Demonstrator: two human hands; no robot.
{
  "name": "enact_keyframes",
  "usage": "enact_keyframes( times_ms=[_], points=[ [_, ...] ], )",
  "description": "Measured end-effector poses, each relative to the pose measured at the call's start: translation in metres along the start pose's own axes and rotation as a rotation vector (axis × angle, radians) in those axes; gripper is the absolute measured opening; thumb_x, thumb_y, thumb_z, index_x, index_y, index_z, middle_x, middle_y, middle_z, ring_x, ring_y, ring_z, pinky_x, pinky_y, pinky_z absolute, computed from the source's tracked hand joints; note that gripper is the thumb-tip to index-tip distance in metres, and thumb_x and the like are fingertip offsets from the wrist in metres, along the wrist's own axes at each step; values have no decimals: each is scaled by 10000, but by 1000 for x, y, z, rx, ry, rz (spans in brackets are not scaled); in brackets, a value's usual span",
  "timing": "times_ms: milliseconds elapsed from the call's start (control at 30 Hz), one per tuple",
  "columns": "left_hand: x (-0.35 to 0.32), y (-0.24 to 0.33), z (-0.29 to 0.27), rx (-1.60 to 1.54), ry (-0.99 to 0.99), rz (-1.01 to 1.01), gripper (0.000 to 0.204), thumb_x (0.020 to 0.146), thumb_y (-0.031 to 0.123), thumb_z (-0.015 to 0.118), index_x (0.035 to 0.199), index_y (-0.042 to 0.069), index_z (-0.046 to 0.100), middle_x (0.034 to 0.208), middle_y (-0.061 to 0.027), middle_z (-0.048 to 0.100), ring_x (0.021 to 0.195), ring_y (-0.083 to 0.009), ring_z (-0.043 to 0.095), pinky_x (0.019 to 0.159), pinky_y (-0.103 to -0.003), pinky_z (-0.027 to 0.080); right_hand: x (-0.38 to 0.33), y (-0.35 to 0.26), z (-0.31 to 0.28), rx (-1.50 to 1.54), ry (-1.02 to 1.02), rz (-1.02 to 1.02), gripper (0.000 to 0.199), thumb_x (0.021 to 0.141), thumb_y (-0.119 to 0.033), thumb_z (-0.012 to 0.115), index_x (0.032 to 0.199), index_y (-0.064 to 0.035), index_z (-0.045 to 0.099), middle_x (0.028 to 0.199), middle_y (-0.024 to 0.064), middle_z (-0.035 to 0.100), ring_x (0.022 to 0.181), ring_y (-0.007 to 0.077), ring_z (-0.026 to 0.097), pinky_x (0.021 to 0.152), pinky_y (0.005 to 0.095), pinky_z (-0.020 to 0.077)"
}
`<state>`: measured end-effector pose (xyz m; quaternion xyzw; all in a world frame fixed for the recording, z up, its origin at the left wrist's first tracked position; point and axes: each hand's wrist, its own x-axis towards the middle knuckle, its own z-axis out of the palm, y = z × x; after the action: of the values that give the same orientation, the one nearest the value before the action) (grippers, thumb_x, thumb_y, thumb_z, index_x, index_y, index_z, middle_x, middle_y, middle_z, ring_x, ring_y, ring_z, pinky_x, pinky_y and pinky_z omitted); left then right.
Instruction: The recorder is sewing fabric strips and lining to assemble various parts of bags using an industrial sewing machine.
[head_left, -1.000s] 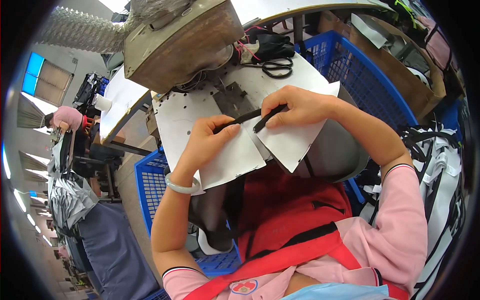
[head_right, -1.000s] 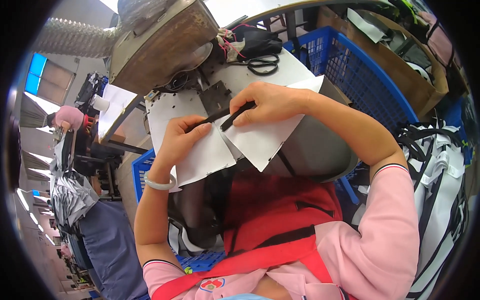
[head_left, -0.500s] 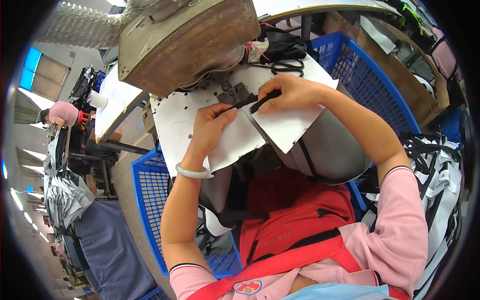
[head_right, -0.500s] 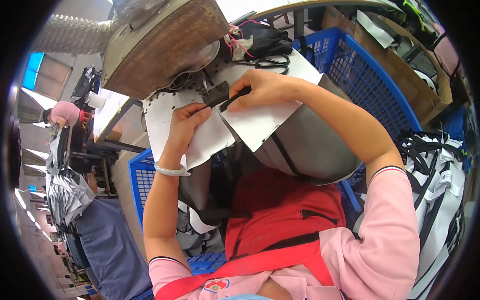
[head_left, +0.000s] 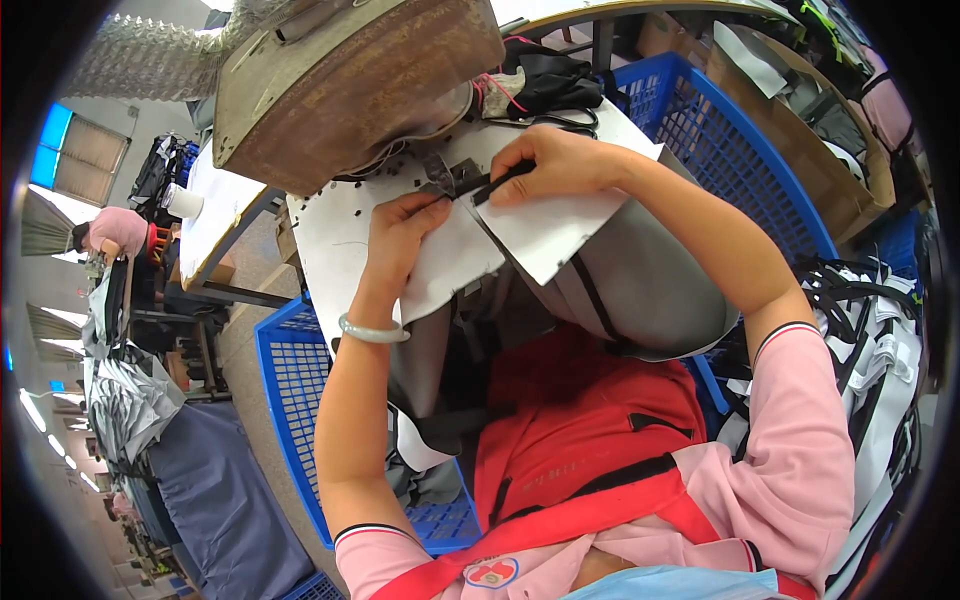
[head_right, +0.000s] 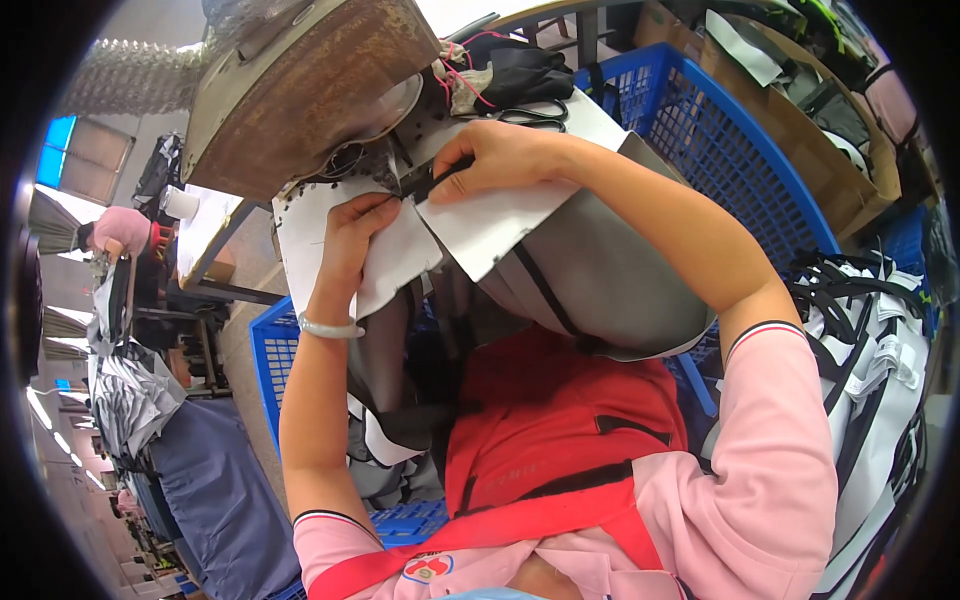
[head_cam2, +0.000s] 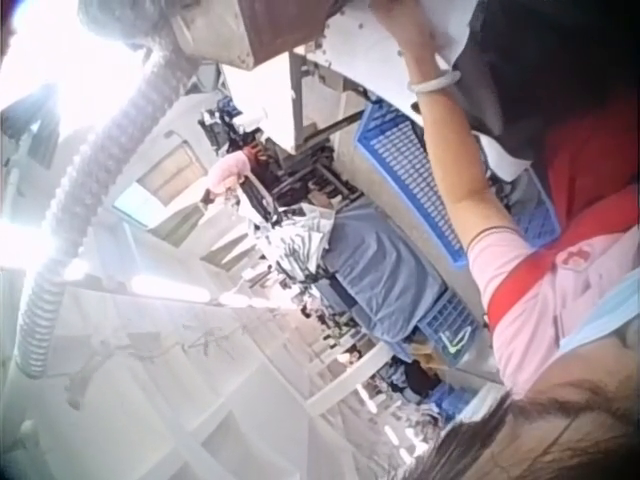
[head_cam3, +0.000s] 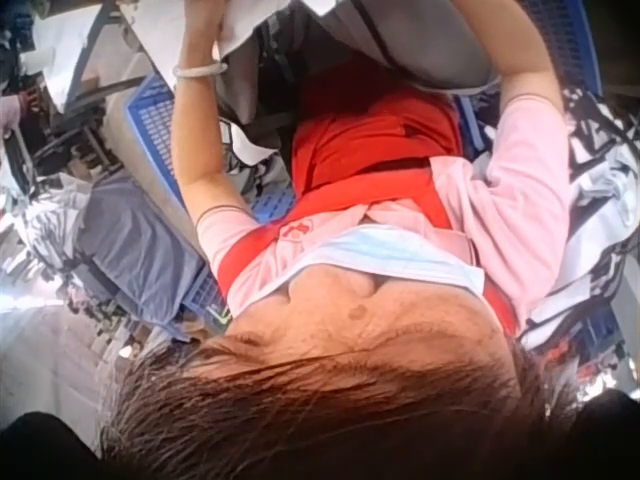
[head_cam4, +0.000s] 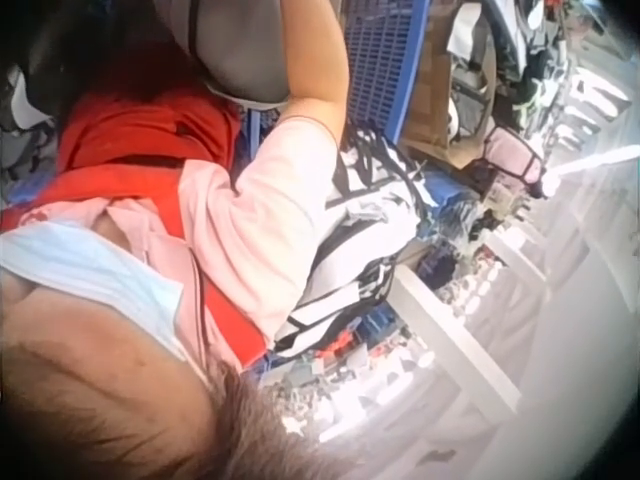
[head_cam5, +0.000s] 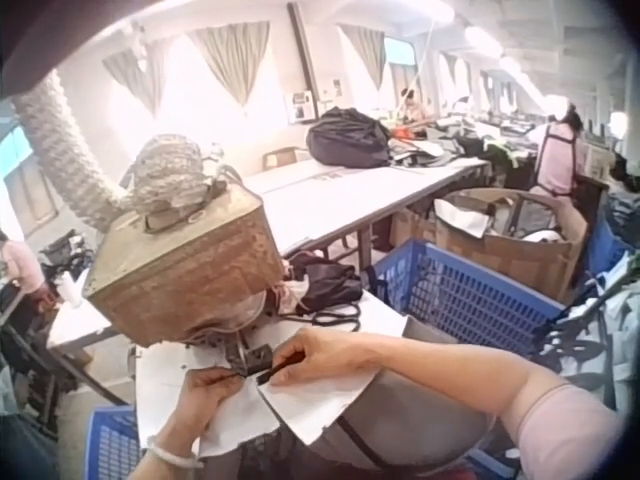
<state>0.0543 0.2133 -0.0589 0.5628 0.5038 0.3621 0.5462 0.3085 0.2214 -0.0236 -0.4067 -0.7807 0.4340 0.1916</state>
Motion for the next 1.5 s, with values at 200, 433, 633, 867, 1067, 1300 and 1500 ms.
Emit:
enact_keyframes(
  times_ms=[200,433,633,867,1067,1300,1500],
  points=[
    [9,1,-3,-47,-1,11,209,868,115,680,1002,-44,696,842,-30,671,696,-85,583,643,-217,469,12,5,-3,87,-1,27,371,835,-338,726,976,1,672,806,20,649,748,79,563,701,271,464],
    [-2,1,-4,-10,-5,1,223,864,120,683,1019,-41,692,845,-33,676,689,-83,585,636,-214,467,-1,4,-1,10,-16,-11,316,845,-300,711,972,-13,678,803,17,646,753,84,563,697,276,464],
    [-7,3,-36,57,132,44,246,853,156,683,1016,-28,695,840,-30,669,710,-93,582,647,-235,464,-26,2,-16,-53,103,4,319,814,-245,727,1019,-8,668,842,45,654,789,109,578,727,285,472],
    [-112,-18,-1,402,-235,-138,152,828,134,689,921,14,679,763,33,614,671,-56,520,594,-221,430,-150,-4,-73,-8,-271,-102,330,788,-200,762,1020,-3,634,883,55,639,838,126,565,759,301,460],
    [-151,-64,38,268,-424,-347,67,850,36,680,902,14,643,767,25,630,700,-48,560,637,-207,448,-242,28,-212,-522,692,236,423,796,-285,704,1105,-1,650,1002,94,674,910,172,602,832,326,471],
    [-139,-81,51,353,-327,-337,95,822,45,695,888,9,638,767,21,635,699,-53,566,641,-214,460,-355,69,-365,-785,1831,173,231,799,-231,697,946,-55,685,836,171,688,799,314,666,711,390,498],
    [-125,-75,73,429,-334,-294,122,813,58,703,907,2,650,769,-5,650,706,-75,582,647,-230,467,-390,177,-415,-999,2373,117,228,811,-209,698,968,-45,674,891,188,672,841,361,637,726,429,485]
  ],
)
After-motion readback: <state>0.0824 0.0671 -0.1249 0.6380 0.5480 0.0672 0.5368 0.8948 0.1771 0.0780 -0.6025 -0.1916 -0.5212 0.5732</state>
